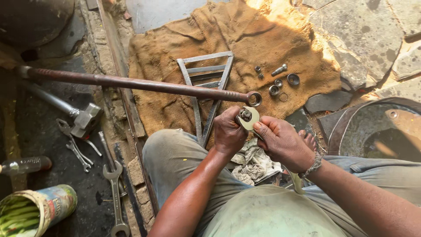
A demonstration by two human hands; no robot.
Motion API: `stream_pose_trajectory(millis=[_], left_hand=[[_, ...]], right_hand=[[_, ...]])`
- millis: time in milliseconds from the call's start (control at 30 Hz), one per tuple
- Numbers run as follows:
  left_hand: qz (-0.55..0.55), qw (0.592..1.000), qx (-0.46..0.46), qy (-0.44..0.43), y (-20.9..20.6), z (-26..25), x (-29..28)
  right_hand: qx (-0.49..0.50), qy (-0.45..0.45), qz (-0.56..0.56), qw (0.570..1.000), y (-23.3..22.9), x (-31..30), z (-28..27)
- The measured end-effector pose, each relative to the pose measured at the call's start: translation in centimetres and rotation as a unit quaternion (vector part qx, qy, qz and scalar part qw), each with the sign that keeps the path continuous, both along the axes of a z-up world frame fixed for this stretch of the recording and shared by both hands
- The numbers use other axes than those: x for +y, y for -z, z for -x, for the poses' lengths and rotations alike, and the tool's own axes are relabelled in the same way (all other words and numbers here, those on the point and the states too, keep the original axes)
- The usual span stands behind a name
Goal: The person wipes grease off a small metal pin and a spring with a cloth. They then place the components into a metal assembly and use a wrench to tighten them.
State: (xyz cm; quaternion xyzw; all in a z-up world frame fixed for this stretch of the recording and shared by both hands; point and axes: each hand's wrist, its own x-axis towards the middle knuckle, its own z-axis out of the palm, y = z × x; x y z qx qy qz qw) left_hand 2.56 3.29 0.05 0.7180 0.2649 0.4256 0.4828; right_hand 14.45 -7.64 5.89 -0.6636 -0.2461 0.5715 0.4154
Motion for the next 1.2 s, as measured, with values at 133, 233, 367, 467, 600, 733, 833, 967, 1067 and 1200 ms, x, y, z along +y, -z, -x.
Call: stream_pose_trajectory(millis=[133,233,367,467,600,733,833,967,1067,1200], left_hand=[[0.116,0.985,0.012,0.125,0.3,1.4,-1.0],[0.155,0.939,0.036,0.304,1.7,1.5,-3.9],[0.073,0.942,0.154,0.291,1.2,1.7,-5.4],[0.045,0.967,0.116,0.222,1.5,1.4,-3.7],[0.036,0.993,0.068,0.092,1.1,0.5,-1.7],[0.02,0.999,0.015,0.024,0.6,-0.2,-1.3],[0.026,1.0,-0.012,-0.001,0.4,-0.2,-1.4],[-0.006,1.0,0.008,0.003,0.4,0.3,-1.0],[-0.024,1.0,-0.002,0.001,0.4,0.5,-1.2],[-0.016,0.999,-0.009,-0.031,0.2,0.4,-1.3]], right_hand=[[-0.41,-0.151,-0.211,0.875,1.1,-0.1,-2.6],[-0.537,-0.256,-0.265,0.759,1.7,1.0,-7.6],[-0.541,-0.173,-0.092,0.818,1.7,0.0,-11.1],[-0.268,-0.104,-0.041,0.957,2.7,-2.5,-9.9],[0.031,0.001,0.08,0.996,1.9,-4.2,-5.0],[0.076,0.026,0.104,0.991,0.4,-3.0,-1.6],[0.073,0.012,0.092,0.993,-0.4,-2.4,-0.8],[-0.015,-0.053,0.044,0.997,-0.7,-2.2,-1.2],[-0.028,-0.094,-0.063,0.993,-0.8,-2.3,-1.6],[-0.017,-0.054,0.046,0.997,-1.2,-2.1,-0.7]])
